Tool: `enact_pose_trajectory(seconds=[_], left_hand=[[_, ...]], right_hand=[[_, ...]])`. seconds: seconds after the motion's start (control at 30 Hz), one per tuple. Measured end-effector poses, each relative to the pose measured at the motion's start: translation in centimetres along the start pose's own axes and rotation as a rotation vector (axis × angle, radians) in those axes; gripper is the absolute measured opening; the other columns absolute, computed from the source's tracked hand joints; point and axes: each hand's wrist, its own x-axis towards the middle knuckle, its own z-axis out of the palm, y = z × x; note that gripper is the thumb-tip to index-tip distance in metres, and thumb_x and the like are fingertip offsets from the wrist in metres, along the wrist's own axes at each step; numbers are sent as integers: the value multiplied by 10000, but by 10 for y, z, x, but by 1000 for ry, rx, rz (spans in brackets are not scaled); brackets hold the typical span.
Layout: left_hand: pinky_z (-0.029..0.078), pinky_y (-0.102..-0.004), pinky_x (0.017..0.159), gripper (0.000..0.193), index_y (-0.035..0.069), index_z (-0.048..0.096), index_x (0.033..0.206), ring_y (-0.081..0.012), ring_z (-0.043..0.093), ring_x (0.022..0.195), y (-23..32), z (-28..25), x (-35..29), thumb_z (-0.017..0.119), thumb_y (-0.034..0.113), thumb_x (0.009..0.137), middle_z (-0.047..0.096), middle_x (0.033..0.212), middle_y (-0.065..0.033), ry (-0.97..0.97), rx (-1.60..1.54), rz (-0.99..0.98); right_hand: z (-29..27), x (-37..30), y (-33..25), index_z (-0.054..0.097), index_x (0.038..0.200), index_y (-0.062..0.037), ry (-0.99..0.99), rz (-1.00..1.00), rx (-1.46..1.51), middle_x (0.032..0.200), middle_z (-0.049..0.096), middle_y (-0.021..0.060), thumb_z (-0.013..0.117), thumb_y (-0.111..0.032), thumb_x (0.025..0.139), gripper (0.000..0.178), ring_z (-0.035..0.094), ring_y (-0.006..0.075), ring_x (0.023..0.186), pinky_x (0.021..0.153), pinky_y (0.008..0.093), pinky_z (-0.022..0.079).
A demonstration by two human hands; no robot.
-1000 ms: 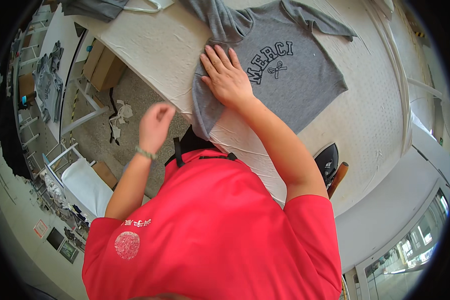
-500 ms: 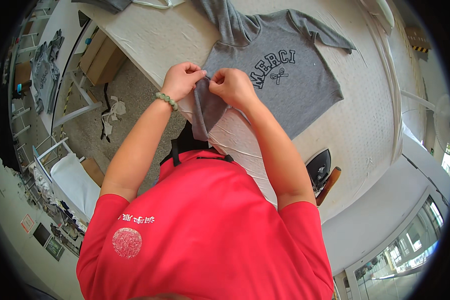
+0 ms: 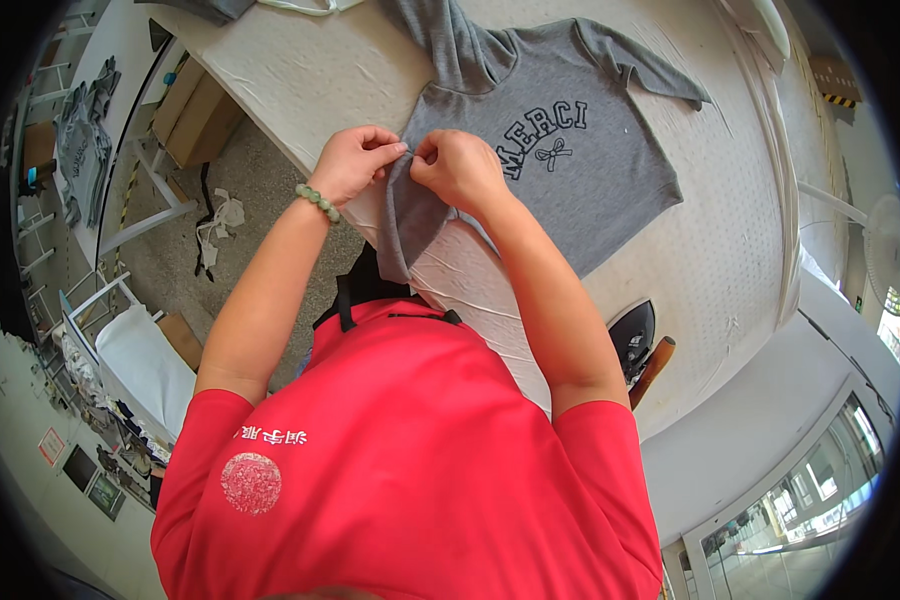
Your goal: Iron and fold a grey long-sleeved shirt on a pressing table.
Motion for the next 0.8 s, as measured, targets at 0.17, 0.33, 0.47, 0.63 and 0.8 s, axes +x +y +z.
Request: enact_pose_trajectory(seconds=[0.17,0.33,0.47,0.63,0.8], left_hand=[[494,-275,608,162,33,717,942,-120,597,646,-2,1,7,770,184,913,691,794,-16,-26,94,30],[543,-338,667,167,32,717,954,-208,661,683,-3,16,1,765,172,878,717,804,-64,268,661,363],[568,-378,741,173,31,698,953,-272,704,763,-2,18,-1,752,161,852,724,836,-100,349,680,298],[573,-380,756,204,33,669,1017,-265,720,803,2,13,-4,742,138,859,722,857,-96,308,548,254],[561,-426,789,298,43,613,1133,-321,704,904,-8,19,-3,729,130,874,712,1001,-143,342,611,305]], right_hand=[[-13,11,2,747,907,-15,-206,-7,-22,798,740,145,729,-230,801,240,721,295,740,702,399,559],[-17,18,-4,741,926,-20,-310,5,-134,883,746,140,732,-239,806,250,715,294,816,762,414,557],[-4,8,-5,725,1097,-58,39,-268,-296,1193,699,140,738,-286,843,342,658,298,1096,946,434,511],[19,2,7,569,1431,-83,364,-406,-482,1575,465,110,702,-409,910,629,419,306,1455,1195,477,332],[18,4,19,449,1532,-46,303,-432,-554,1610,427,101,656,-491,930,776,360,294,1505,1241,480,261]])
